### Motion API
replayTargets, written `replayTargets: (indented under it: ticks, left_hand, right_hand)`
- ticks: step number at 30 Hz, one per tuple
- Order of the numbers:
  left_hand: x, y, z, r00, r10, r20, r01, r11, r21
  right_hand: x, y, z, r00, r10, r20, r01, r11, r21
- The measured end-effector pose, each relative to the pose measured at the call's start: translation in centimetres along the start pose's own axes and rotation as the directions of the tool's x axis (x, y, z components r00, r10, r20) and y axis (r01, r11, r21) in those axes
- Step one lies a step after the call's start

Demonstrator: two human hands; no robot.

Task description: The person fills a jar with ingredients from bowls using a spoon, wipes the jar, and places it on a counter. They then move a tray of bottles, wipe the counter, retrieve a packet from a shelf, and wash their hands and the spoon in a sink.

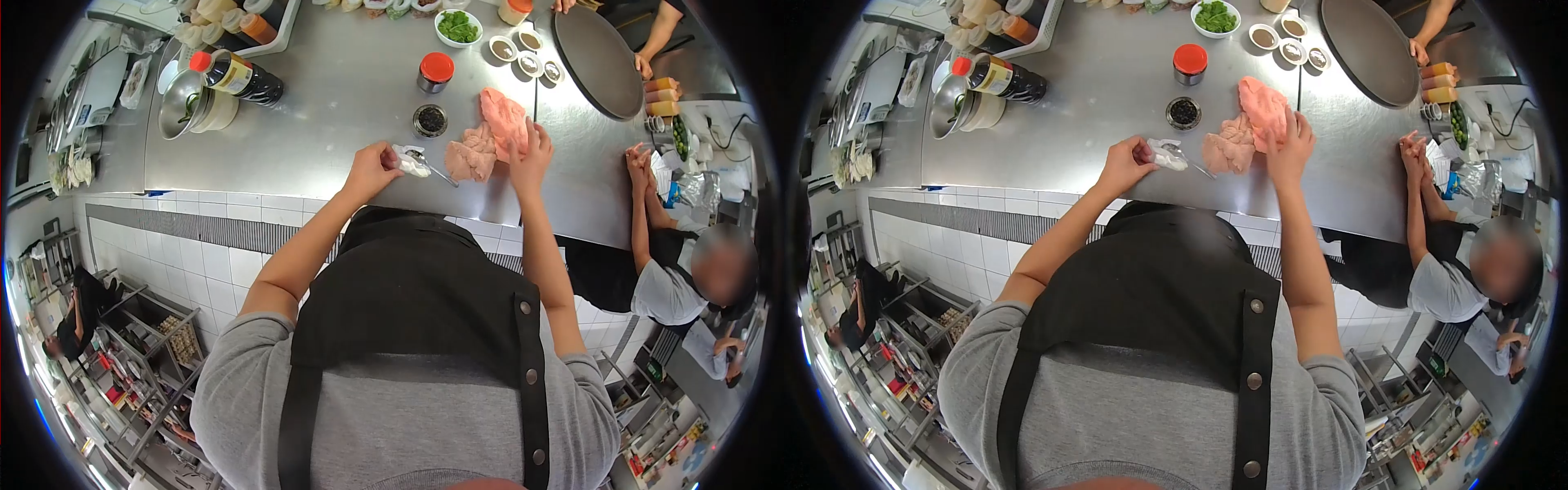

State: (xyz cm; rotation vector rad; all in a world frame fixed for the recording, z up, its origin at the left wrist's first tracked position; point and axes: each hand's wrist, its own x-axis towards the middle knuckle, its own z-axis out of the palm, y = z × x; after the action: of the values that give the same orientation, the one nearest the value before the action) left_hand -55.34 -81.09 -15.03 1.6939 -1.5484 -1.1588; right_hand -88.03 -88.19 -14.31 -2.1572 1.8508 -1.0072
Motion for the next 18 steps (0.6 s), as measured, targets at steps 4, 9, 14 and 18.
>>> replayTargets:
  ticks: [4,9,14,18]
  left_hand:
    - [0.7,1.6,-1.2,0.999,0.033,-0.024,-0.032,0.999,0.031]
    - [4.7,2.8,-0.7,0.941,0.289,-0.177,-0.281,0.957,0.069]
    - [8.2,2.2,1.3,0.889,0.454,-0.061,-0.454,0.891,0.029]
    - [9.3,1.3,1.4,0.884,0.467,-0.03,-0.468,0.883,-0.035]
  right_hand:
    - [1.5,5.2,1.1,0.976,0.081,0.202,-0.068,0.995,-0.072]
    - [5.8,0.9,-0.4,0.996,0.022,0.086,-0.043,0.967,0.249]
    - [8.2,-7.0,0.9,0.914,-0.102,0.393,-0.06,0.923,0.38]
    - [9.4,-10.2,3.5,0.85,-0.244,0.467,-0.024,0.868,0.496]
